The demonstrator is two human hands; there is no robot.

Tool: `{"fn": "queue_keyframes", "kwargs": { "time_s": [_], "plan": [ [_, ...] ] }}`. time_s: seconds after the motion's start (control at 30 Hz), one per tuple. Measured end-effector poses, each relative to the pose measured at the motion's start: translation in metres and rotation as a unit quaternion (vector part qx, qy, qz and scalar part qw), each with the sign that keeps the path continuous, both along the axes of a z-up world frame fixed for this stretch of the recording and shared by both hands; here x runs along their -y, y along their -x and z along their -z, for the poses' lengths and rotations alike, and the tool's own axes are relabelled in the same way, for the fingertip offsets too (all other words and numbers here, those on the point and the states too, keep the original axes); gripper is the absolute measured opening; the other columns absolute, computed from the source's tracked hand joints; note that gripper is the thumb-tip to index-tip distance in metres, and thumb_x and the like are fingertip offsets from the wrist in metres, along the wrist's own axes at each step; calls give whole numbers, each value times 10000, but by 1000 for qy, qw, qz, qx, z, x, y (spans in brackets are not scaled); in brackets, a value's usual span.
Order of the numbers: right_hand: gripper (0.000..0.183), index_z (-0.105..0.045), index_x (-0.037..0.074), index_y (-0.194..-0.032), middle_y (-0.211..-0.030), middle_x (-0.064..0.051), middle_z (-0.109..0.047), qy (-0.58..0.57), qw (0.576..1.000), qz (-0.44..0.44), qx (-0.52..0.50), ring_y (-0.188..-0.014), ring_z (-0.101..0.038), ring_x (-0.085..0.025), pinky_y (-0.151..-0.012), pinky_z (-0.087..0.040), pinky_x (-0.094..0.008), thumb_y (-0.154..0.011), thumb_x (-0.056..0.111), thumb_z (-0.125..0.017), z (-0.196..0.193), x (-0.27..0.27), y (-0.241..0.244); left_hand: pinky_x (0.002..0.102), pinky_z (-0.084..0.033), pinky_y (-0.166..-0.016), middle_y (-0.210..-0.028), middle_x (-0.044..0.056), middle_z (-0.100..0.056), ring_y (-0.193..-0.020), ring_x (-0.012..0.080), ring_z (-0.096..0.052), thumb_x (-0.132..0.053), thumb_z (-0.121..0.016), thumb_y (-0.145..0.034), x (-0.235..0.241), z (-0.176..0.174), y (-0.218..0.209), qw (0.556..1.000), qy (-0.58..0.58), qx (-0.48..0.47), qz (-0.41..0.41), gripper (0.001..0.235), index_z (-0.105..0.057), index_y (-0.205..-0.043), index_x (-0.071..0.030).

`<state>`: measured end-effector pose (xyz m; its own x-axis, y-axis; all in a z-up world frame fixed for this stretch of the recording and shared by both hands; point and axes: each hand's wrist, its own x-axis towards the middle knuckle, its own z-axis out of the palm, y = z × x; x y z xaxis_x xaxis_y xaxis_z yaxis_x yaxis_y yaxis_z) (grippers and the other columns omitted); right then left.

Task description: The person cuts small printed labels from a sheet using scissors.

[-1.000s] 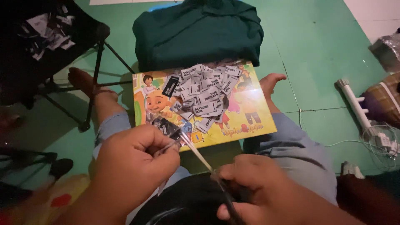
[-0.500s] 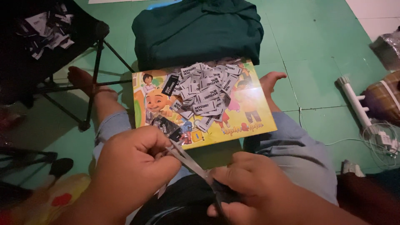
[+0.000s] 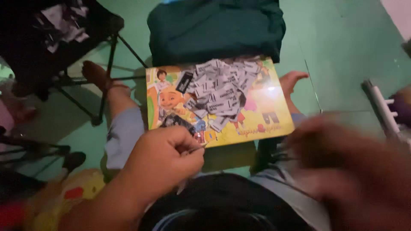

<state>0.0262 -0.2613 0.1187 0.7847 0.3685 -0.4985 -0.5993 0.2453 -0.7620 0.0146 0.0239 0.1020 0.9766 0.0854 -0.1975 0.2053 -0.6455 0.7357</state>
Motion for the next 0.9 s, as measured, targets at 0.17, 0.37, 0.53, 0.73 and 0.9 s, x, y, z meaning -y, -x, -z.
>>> {"fn": "queue_keyframes", "kwargs": {
  "time_s": [0.17,0.37,0.53,0.73,0.9],
  "plan": [
    [363,-547,6,-1122,-933,-140,-502,217,940,22,261,-800,-470,-217,-533,-385,-289,-760,-31,-549,16,3,-41,278,-411,-551,-579,52,-590,-560,143,-529,-198,-681,-692,-2,75,-9,986,113,-121,-10,98,-662,-708,-103],
    [379,-500,91,-1049,-1076,-69,-521,459,748,-16,479,-937,-524,-177,-677,-453,-284,-684,83,-601,64,-18,-64,256,-352,-491,-621,16,-564,-522,104,-448,-231,-613,-830,-22,195,8,941,241,-233,-39,135,-563,-742,-141],
    [486,-634,114,-1069,-1068,-68,-673,436,766,-167,442,-982,-620,-199,-885,-440,-295,-589,42,-612,267,20,-50,226,-344,-418,-653,102,-603,-414,103,-403,-134,-581,-885,-18,93,-6,880,372,-220,-195,57,-594,-870,-81],
    [645,-590,152,-1099,-1068,-89,-623,488,608,-216,588,-962,-580,-315,-823,-446,-408,-491,256,-781,268,5,-43,383,-535,-569,-899,313,-655,-660,368,-642,-72,-541,-826,-26,68,3,788,590,-62,-165,93,-464,-877,-62],
    [433,-620,131,-1029,-995,-63,-637,387,745,-136,526,-896,-605,-225,-745,-458,-319,-646,264,-770,220,-20,-37,437,-536,-703,-913,197,-641,-830,339,-650,25,-548,-755,-16,39,16,710,686,-33,-156,176,-505,-907,-52]
  ]
}}
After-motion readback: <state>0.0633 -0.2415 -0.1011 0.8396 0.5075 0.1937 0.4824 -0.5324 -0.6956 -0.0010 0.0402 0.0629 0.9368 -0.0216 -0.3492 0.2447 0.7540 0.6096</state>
